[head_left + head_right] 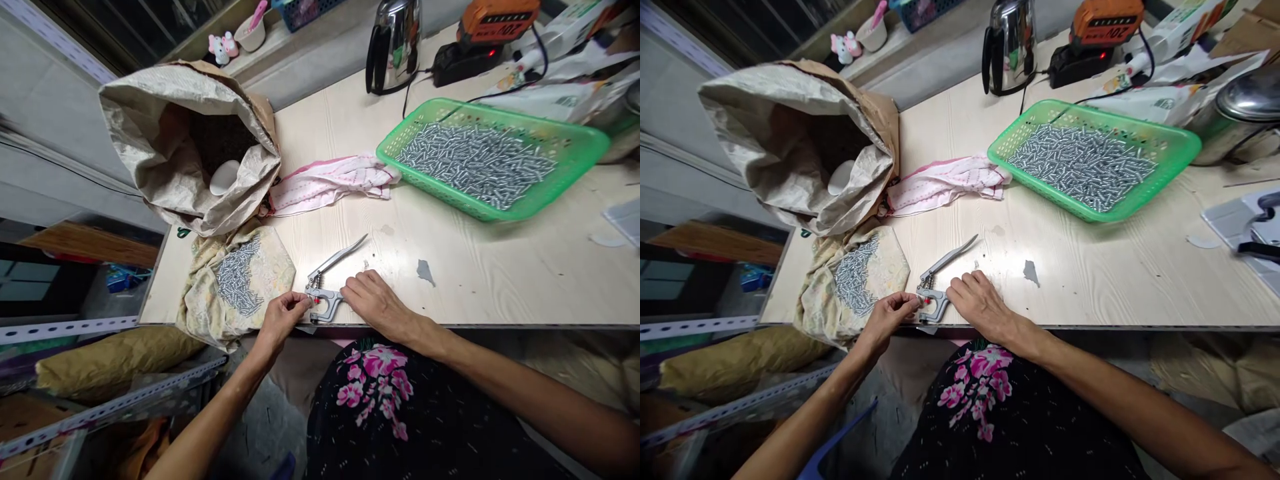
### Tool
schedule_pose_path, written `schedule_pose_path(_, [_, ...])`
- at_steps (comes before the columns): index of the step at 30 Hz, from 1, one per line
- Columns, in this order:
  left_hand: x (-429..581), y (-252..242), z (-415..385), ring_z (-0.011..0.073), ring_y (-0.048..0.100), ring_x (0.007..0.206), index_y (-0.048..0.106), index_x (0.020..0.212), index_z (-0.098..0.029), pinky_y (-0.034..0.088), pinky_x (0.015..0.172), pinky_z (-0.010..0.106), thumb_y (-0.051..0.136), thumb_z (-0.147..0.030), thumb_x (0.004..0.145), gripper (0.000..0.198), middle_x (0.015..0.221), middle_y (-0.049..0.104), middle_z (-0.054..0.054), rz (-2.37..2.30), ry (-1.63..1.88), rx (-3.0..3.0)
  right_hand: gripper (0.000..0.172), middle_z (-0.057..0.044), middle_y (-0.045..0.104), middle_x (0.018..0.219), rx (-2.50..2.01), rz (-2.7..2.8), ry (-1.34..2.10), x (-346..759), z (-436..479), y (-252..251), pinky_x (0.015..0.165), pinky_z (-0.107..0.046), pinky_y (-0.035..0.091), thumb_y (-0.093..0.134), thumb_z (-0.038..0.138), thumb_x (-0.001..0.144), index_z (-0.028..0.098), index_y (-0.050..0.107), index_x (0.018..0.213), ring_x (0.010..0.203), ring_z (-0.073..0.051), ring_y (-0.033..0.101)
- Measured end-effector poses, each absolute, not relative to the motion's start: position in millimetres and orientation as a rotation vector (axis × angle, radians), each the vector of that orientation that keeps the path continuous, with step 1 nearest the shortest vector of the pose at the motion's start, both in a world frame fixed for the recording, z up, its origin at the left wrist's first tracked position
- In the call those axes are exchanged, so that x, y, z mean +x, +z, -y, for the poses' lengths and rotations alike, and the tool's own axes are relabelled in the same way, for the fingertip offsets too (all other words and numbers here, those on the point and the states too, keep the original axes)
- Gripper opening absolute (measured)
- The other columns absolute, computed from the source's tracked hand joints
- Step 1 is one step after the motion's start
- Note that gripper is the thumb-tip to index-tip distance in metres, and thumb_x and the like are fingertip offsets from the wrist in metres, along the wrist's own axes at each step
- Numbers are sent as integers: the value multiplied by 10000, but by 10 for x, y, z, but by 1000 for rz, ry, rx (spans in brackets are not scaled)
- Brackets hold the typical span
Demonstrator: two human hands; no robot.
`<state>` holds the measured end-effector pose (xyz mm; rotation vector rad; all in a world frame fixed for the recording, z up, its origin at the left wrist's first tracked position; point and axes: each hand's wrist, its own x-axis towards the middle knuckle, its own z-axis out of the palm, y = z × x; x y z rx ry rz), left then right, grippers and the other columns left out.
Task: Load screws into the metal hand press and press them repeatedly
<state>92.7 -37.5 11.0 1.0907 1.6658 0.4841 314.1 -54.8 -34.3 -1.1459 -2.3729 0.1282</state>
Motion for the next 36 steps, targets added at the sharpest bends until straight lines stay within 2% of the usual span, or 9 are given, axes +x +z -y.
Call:
schedule_pose_path(4, [934, 135, 403, 119, 537, 589, 687, 739, -119, 396, 591, 234, 794, -471, 554, 412, 643, 639, 15, -1676, 445, 1067, 262, -31, 531, 775, -1083, 2373, 32, 3145, 559, -315, 704, -327, 306, 367, 38, 943, 166, 555, 814, 723, -173, 420])
schedule_pose_path(12, [927, 174, 386, 116, 544, 608, 688, 748, -116, 405, 618, 241, 793, -481, 563, 422, 686, 654, 26, -1608, 420, 1039, 244, -21, 560, 778, -995, 2357, -30, 3156, 557, -290, 687, -315, 300, 385, 56, 961, 157, 574, 845, 715, -154, 430])
schedule_pose_path(24, [876, 145, 208, 94, 450, 534, 662, 654, -115, 306, 546, 228, 744, -427, 546, 340, 566, 579, -6, -1539, 62, 1149, 264, -25, 539, 762, -1139, 2383, 27, 3124, 522, -326, 727, -338, 277, 378, 35, 939, 169, 542, 781, 727, -166, 414])
schedule_pose_path(33, [937, 186, 104, 88, 409, 507, 628, 609, -126, 273, 526, 232, 766, -446, 488, 370, 516, 542, -15, -1540, -78, 1106, 159, -48, 586, 854, -1210, 2418, 280, 3146, 512, -351, 767, -352, 302, 440, 128, 944, 175, 565, 858, 821, -192, 452])
schedule_pose_path(35, [933, 175, 99, 87, 405, 503, 624, 608, -128, 269, 524, 233, 772, -457, 484, 382, 511, 542, -16, -1538, -82, 1098, 104, -79, 610, 974, -1221, 2422, 342, 3211, 472, -322, 813, -374, 337, 506, 235, 938, 171, 589, 941, 911, -218, 486])
schedule_pose_path(36, [930, 172, 98, 87, 407, 502, 627, 614, -127, 269, 524, 233, 774, -462, 485, 388, 514, 547, -14, -1533, -83, 1095, 180, -108, 604, 1080, -1227, 2414, 367, 3257, 441, -307, 856, -398, 354, 553, 308, 920, 164, 591, 1020, 996, -244, 493])
